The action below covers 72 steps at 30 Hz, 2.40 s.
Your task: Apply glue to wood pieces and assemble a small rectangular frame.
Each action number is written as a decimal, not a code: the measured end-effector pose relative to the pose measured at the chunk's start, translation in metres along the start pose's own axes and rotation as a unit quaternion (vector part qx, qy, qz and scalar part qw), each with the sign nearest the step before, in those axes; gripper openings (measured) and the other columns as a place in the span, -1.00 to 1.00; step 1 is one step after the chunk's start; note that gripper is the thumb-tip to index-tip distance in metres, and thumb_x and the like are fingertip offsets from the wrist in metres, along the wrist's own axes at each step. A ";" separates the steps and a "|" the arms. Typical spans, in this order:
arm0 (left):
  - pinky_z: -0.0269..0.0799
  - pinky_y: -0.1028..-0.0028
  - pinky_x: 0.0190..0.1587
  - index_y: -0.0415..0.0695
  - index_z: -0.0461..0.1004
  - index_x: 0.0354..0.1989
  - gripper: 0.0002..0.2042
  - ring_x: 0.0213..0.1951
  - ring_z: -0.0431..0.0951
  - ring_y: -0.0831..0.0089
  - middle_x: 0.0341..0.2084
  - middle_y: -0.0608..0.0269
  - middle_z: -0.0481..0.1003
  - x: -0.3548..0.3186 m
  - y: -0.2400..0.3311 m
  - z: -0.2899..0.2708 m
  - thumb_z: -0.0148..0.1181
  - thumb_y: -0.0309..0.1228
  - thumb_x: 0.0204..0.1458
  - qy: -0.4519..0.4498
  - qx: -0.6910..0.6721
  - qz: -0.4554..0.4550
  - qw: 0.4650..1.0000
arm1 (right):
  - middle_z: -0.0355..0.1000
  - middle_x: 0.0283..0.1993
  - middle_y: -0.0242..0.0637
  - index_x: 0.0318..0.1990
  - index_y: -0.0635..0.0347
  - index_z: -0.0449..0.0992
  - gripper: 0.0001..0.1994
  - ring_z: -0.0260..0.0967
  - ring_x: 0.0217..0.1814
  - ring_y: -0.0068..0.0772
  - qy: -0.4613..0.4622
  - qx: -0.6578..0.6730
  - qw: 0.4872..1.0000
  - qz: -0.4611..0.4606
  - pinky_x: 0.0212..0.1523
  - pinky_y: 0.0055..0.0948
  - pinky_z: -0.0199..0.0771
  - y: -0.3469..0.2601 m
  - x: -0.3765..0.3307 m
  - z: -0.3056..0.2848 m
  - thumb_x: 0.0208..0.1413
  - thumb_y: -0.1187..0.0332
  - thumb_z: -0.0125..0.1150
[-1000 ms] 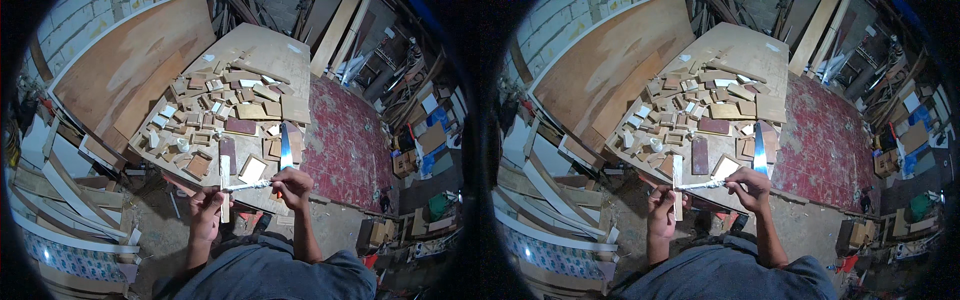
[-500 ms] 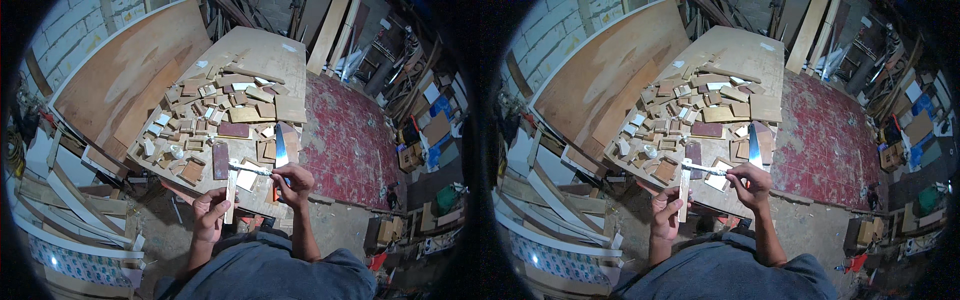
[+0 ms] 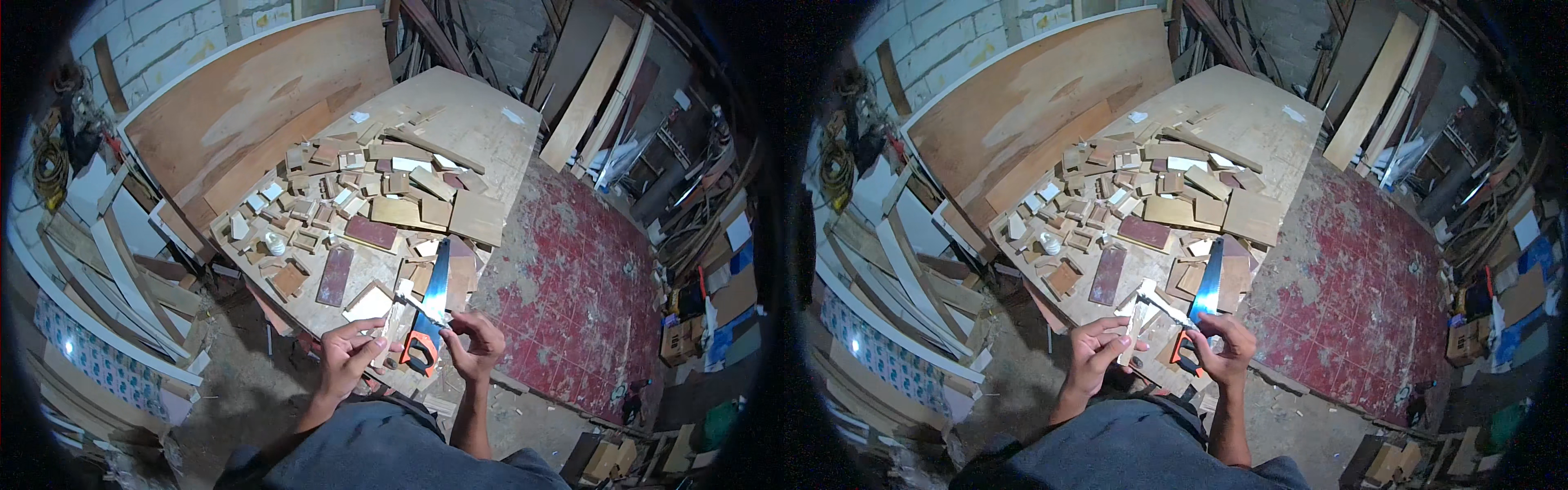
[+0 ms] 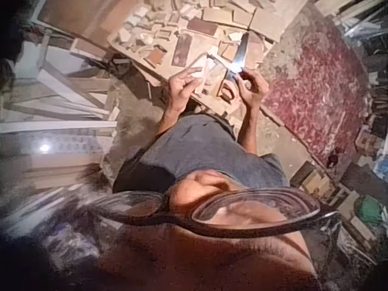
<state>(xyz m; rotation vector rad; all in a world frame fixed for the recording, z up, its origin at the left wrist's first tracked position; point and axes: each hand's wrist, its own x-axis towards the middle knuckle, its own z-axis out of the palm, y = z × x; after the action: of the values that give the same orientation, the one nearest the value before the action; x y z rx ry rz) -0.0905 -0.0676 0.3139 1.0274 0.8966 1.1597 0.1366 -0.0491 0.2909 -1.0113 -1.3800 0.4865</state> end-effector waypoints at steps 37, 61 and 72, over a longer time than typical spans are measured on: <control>0.55 0.62 -0.47 -0.49 0.44 -0.04 -0.69 -0.41 0.62 0.55 -0.32 0.00 0.64 0.062 0.028 -0.264 0.19 -0.48 0.15 0.028 -0.050 -0.052 0.997 | 0.45 -0.51 -0.34 -0.46 0.18 0.60 -0.80 0.46 -0.49 -0.47 -0.141 -0.200 0.968 -0.061 -0.50 -0.50 0.39 -0.009 0.053 0.242 -0.27 0.54 0.55; 0.49 0.65 -0.53 -0.50 0.42 -0.04 -0.66 -0.51 0.54 0.66 -0.35 0.01 0.64 0.065 0.055 -0.272 0.20 -0.41 0.18 0.027 -0.024 0.017 0.999 | 0.50 -0.50 -0.32 -0.48 0.19 0.62 -0.82 0.50 -0.44 -0.49 -0.180 -0.106 0.976 -0.055 -0.48 -0.54 0.38 -0.005 0.070 0.272 -0.26 0.58 0.53; 0.50 0.66 -0.50 -0.45 0.45 -0.06 -0.72 -0.48 0.55 0.65 -0.33 0.05 0.64 0.058 0.059 -0.281 0.18 -0.45 0.19 0.047 -0.002 0.014 0.999 | 0.54 -0.46 -0.26 -0.46 0.24 0.63 -0.84 0.52 -0.41 -0.45 -0.193 -0.104 0.975 -0.027 -0.41 -0.51 0.46 0.004 0.080 0.289 -0.24 0.61 0.50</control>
<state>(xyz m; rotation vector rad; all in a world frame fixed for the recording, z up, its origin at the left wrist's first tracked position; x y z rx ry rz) -0.3614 0.0408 0.2852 0.9918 0.9567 1.2406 -0.1215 0.1035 0.2994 -1.0811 -1.8314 0.5236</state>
